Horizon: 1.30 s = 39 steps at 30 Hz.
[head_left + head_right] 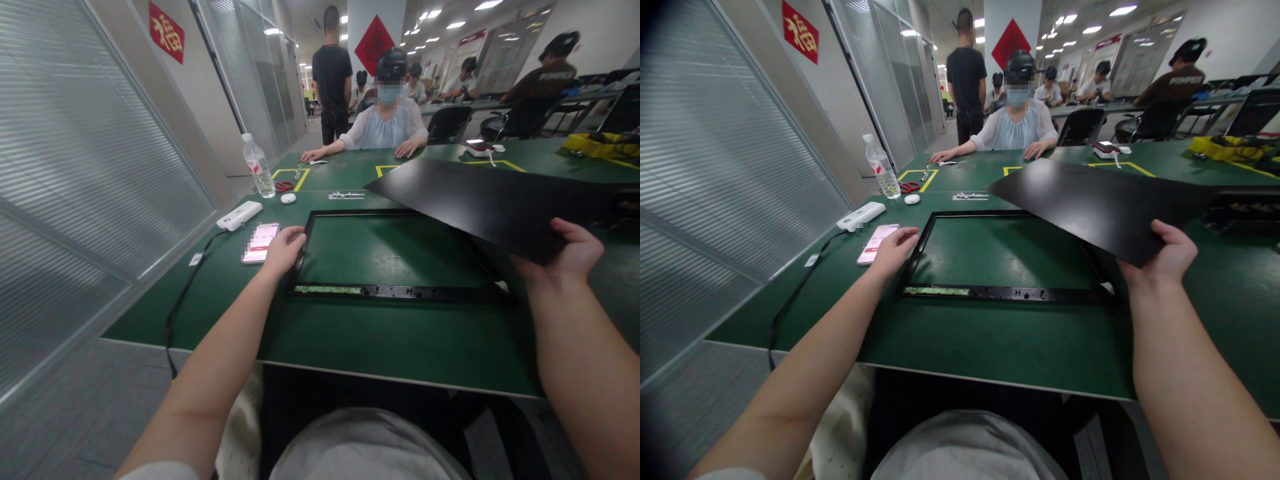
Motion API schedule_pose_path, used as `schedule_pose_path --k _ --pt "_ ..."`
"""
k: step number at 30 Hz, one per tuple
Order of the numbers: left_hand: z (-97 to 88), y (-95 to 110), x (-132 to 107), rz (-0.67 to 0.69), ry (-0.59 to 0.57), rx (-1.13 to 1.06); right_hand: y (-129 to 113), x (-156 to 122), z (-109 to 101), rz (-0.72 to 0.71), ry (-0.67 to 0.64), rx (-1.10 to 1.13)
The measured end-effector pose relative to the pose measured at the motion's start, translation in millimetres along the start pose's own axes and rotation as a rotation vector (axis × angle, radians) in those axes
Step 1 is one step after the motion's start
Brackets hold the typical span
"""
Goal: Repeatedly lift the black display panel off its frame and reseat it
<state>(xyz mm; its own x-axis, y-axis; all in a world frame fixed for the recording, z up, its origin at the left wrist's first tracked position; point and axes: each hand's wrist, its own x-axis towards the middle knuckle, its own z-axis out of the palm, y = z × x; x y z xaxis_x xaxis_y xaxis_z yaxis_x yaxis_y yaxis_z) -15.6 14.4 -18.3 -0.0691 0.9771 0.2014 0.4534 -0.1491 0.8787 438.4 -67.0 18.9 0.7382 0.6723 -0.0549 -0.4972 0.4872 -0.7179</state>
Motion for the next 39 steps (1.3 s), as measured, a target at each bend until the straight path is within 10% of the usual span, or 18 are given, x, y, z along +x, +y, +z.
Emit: schedule_pose_path --k 5,9,15,24,39 --pt "-3.1 11 1 -0.228 0.037 -0.622 1 -6 0 0.065 -0.196 -0.014" --pt "-14.1 20 -2 -0.401 -0.194 -0.870 1 -2 -1 0.125 -0.237 -0.081" --pt "-22.0 26 -6 -0.253 -0.287 -0.943 2 -5 5 0.260 -0.163 -0.317" --pt "-24.4 22 2 -0.106 -0.090 -1.082 13 -3 -1 0.536 -0.333 -0.712" --pt "-17.2 24 -2 -0.153 -0.087 -0.984 20 -10 4 0.172 -0.204 -0.922"
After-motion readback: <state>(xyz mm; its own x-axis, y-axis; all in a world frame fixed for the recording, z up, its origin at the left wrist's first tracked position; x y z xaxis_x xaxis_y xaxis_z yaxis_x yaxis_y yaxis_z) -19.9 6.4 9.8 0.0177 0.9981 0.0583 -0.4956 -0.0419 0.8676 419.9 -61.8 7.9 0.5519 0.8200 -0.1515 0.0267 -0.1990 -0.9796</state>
